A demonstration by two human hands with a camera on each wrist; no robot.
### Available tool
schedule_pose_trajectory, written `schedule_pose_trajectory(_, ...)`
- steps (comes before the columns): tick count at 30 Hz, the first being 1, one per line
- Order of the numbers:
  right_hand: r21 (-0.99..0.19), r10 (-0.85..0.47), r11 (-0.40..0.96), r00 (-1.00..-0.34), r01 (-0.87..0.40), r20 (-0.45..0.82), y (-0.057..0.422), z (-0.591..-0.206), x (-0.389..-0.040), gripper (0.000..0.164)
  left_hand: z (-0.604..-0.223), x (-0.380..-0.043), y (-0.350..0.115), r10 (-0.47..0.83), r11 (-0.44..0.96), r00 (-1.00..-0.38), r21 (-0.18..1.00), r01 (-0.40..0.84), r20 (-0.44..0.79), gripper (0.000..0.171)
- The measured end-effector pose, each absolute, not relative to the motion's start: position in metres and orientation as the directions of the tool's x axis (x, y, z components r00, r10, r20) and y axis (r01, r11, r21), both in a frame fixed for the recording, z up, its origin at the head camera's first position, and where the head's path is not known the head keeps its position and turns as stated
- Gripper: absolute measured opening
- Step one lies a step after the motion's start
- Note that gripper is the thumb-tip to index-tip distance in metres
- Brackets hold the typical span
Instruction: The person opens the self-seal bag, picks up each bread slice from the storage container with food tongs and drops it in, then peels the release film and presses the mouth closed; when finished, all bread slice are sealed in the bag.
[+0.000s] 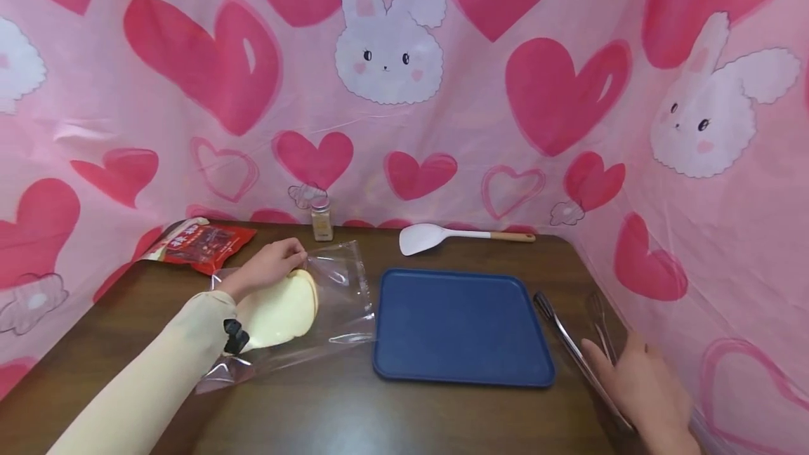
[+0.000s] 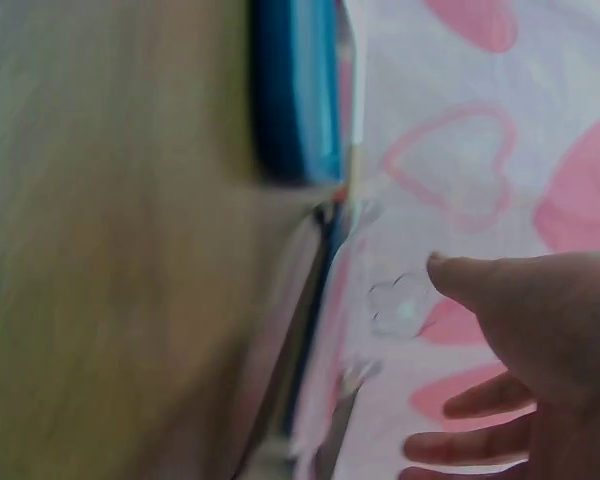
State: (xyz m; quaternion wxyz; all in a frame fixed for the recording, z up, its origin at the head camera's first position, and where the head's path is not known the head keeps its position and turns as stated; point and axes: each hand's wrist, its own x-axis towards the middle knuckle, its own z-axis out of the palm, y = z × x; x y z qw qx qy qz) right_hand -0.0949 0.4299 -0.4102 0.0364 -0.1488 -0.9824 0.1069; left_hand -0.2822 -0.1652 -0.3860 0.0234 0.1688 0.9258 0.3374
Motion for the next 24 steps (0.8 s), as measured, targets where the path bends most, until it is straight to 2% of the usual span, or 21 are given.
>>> schedule_pose_trajectory(2,-0.236,0.274,0.947,-0.934,0.220,0.228,0.418,-0.406,-0.096,0.091,-0.384,-0.280,-0.166,0.304,0.696,-0.947,0.654,0.297,0.107,0.016)
schedule_pose_trajectory(5,-0.213,0.188,0.972,-0.859,0.095,0.476,0.393,-0.404,-0.099,0.073,-0.382,-0.277,-0.166,0.262,0.670,-0.954,0.684,0.288,0.145,0.017)
schedule_pose_trajectory(7,-0.196,0.137,0.980,-0.821,0.031,0.554,0.375,-0.403,-0.103,0.064,-0.381,-0.275,-0.165,0.230,0.650,-0.959,0.707,0.279,0.167,0.018)
schedule_pose_trajectory(10,-0.221,0.090,0.974,-0.800,-0.055,0.593,0.346,-0.402,-0.111,0.054,-0.378,-0.270,-0.161,0.188,0.602,-0.963,0.752,0.269,0.194,0.018)
schedule_pose_trajectory(15,-0.382,0.031,0.897,-0.831,-0.222,0.555,0.283,-0.400,-0.121,0.038,-0.373,-0.259,-0.149,0.133,0.495,-0.970,0.834,0.243,0.204,0.021)
schedule_pose_trajectory(18,-0.542,-0.004,0.796,-0.898,-0.269,0.440,0.242,-0.399,-0.129,0.034,-0.375,-0.253,-0.142,0.088,0.431,-0.974,0.873,0.228,0.211,0.020)
schedule_pose_trajectory(21,-0.705,-0.039,0.672,-0.961,-0.228,0.275,0.206,-0.397,-0.139,0.039,-0.377,-0.247,-0.134,0.053,0.354,-0.975,0.909,0.220,0.216,0.018)
schedule_pose_trajectory(24,-0.830,-0.063,0.534,-0.986,-0.164,0.154,0.178,-0.397,-0.149,0.041,-0.379,-0.240,-0.125,0.027,0.285,-0.976,0.934,0.216,0.217,0.019)
